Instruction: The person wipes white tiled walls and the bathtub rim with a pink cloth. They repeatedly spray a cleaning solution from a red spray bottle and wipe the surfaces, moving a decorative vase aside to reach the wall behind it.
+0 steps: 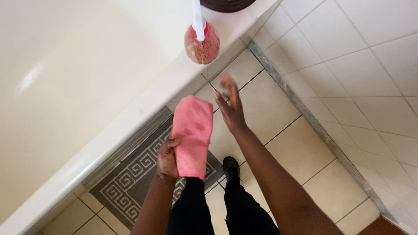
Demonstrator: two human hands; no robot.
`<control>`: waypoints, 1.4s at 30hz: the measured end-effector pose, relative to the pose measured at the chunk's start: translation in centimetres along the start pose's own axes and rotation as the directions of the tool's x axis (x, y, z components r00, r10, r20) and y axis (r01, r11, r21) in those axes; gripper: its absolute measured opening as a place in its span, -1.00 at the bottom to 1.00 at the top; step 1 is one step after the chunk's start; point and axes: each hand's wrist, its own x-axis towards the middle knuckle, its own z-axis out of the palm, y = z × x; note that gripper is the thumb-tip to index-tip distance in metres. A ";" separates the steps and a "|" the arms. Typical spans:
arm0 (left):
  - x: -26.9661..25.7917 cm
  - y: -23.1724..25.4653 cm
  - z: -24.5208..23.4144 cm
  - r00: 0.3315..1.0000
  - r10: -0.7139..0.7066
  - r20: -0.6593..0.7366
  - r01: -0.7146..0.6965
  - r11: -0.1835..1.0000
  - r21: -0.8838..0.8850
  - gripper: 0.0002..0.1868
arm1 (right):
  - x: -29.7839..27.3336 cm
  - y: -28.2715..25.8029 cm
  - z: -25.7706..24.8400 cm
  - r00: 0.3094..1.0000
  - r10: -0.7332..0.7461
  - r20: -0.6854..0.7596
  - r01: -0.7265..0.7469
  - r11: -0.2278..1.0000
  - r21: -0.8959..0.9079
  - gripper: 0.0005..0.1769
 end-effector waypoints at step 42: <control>26.6 -2.4 -8.3 -0.111 0.221 0.969 -0.737 -0.672 0.069 -0.56 | 23.7 32.9 -2.3 0.433 -0.888 0.154 0.745 0.257 -0.616 -0.23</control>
